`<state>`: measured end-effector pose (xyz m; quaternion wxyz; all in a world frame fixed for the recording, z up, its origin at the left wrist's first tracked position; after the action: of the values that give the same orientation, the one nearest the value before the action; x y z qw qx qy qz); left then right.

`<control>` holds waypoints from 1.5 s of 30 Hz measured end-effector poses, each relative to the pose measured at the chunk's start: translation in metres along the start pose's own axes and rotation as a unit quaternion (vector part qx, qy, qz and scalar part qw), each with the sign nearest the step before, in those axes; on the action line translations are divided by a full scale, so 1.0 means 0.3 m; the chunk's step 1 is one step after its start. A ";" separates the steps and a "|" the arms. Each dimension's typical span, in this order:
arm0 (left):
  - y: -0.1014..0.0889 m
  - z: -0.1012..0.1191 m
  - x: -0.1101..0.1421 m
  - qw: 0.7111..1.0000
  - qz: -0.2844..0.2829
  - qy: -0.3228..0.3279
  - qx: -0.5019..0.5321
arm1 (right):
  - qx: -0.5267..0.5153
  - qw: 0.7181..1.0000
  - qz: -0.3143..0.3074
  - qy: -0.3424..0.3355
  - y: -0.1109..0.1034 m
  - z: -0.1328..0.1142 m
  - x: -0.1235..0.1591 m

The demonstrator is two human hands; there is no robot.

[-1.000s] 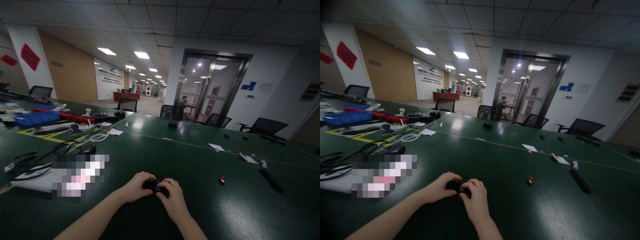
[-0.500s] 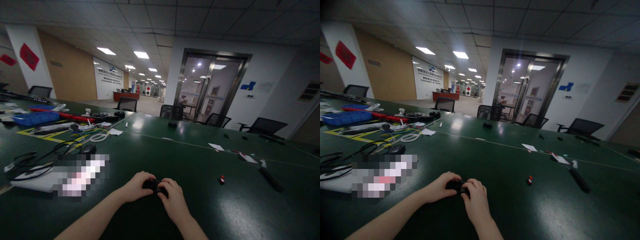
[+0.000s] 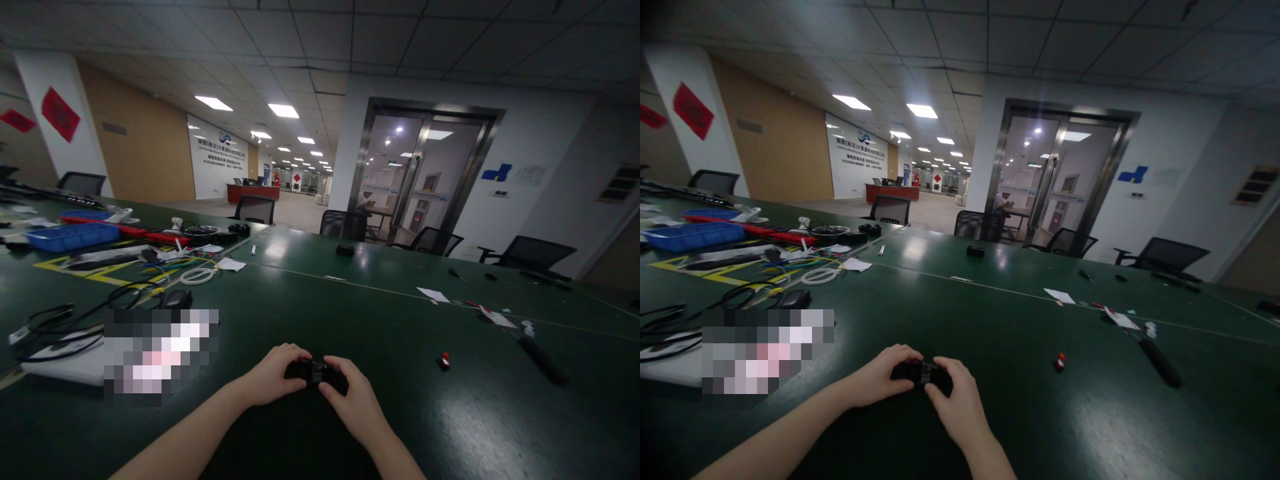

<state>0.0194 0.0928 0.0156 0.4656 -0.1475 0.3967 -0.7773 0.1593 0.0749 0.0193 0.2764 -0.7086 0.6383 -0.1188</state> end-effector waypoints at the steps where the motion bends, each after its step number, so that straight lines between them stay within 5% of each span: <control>1: 0.000 0.001 0.000 1.000 0.000 0.001 0.000 | -0.001 1.000 -0.001 0.010 -0.002 0.010 -0.001; 15: 0.015 -0.018 -0.009 1.000 -0.013 -0.017 0.023 | 0.038 0.995 -0.057 0.071 0.023 0.072 -0.008; 45: 0.007 -0.045 -0.011 0.998 0.025 -0.060 0.024 | 0.046 0.994 -0.063 0.080 0.023 0.065 0.001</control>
<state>0.0145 0.1014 0.0058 0.5114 -0.1730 0.3527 -0.7643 0.1637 0.0790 -0.0004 0.2489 -0.7220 0.6066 -0.2209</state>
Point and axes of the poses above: each hand's wrist, its own x-axis away from the middle knuckle, its own y-axis out of the palm, z = x × y, the point moved 10 cm from there along -x, towards the middle knuckle, and after that the axes turned 1 degree about y, right-handed, at the moved point
